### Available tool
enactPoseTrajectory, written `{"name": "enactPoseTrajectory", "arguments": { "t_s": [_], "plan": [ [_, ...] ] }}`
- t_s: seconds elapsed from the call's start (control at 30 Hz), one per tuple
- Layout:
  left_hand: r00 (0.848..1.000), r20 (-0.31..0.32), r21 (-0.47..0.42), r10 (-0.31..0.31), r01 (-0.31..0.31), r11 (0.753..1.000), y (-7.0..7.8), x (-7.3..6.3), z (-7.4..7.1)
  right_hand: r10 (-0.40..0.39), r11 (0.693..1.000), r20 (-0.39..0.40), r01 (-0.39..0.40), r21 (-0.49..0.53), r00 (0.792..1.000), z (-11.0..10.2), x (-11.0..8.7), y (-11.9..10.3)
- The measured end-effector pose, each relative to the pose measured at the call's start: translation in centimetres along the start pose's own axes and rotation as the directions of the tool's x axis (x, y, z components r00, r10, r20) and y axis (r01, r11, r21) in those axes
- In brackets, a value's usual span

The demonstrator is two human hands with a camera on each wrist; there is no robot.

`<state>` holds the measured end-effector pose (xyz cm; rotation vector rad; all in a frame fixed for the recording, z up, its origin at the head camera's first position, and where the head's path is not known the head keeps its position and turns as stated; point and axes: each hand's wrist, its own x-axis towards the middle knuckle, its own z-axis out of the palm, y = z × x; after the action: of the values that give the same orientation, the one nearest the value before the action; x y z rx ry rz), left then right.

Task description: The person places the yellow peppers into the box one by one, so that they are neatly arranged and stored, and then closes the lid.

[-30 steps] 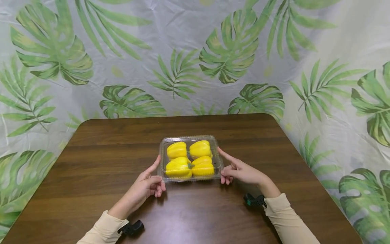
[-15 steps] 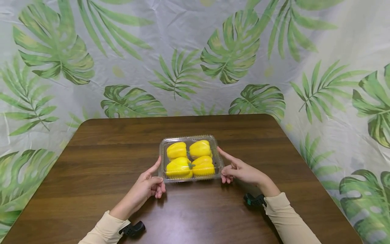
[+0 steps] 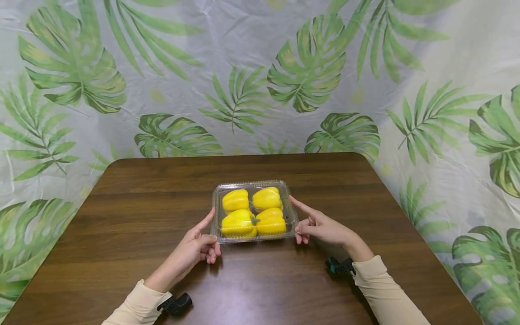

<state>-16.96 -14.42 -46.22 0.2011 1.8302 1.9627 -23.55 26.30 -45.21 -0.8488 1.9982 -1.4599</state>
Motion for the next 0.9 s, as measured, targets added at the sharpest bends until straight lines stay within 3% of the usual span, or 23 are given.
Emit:
{"name": "enactPoseTrajectory", "arguments": {
  "t_s": [0.1,0.2,0.27,0.3,0.37,0.4,0.5,0.53,0.6,0.63,0.7,0.9],
  "plan": [
    [1.000,0.020,0.052,0.015,-0.016,0.999,0.4,-0.1,-0.5,0.046,0.997,-0.018,-0.047,-0.067,0.999,-0.5,-0.1,-0.4],
    [0.999,0.015,0.163,0.050,-0.051,0.985,1.1,-0.3,-1.4,0.074,0.983,-0.061,-0.083,-0.166,0.995,-1.1,-0.5,-0.9],
    [0.995,-0.011,0.282,0.097,-0.090,0.955,1.8,-0.5,-2.2,0.081,0.966,-0.107,-0.105,-0.236,0.991,-1.7,-0.9,-1.2],
    [0.991,-0.034,0.371,0.129,-0.107,0.922,2.2,-0.7,-2.7,0.084,0.953,-0.139,-0.120,-0.277,0.987,-1.9,-1.1,-1.4],
    [0.974,-0.086,0.557,0.208,-0.126,0.821,3.2,-0.9,-3.8,0.084,0.914,-0.216,-0.161,-0.372,0.973,-2.3,-1.5,-1.9],
    [0.962,-0.109,0.650,0.251,-0.122,0.750,3.6,-1.0,-4.3,0.076,0.886,-0.256,-0.184,-0.427,0.964,-2.5,-1.7,-2.2],
    [0.914,-0.174,0.874,0.367,-0.028,0.485,4.8,-1.3,-5.9,0.041,0.757,-0.378,-0.275,-0.593,0.925,-2.8,-2.0,-3.1],
    [0.898,-0.190,0.911,0.396,0.012,0.411,5.1,-1.3,-6.3,0.027,0.704,-0.413,-0.311,-0.639,0.910,-2.9,-2.1,-3.4],
    [0.875,-0.226,0.950,0.429,0.100,0.296,5.6,-1.3,-6.9,0.013,0.610,-0.477,-0.385,-0.692,0.879,-2.9,-2.1,-3.9],
    [0.864,-0.247,0.955,0.438,0.142,0.259,5.7,-1.3,-7.1,0.015,0.571,-0.509,-0.425,-0.702,0.860,-2.8,-2.1,-4.1],
    [0.848,-0.293,0.951,0.441,0.212,0.225,5.9,-1.2,-7.3,0.024,0.512,-0.567,-0.497,-0.701,0.823,-2.7,-2.1,-4.4],
    [0.834,-0.366,0.928,0.412,0.296,0.226,6.0,-0.7,-6.8,0.069,0.457,-0.679,-0.628,-0.630,0.731,-2.1,-2.2,-4.9]
  ]
}}
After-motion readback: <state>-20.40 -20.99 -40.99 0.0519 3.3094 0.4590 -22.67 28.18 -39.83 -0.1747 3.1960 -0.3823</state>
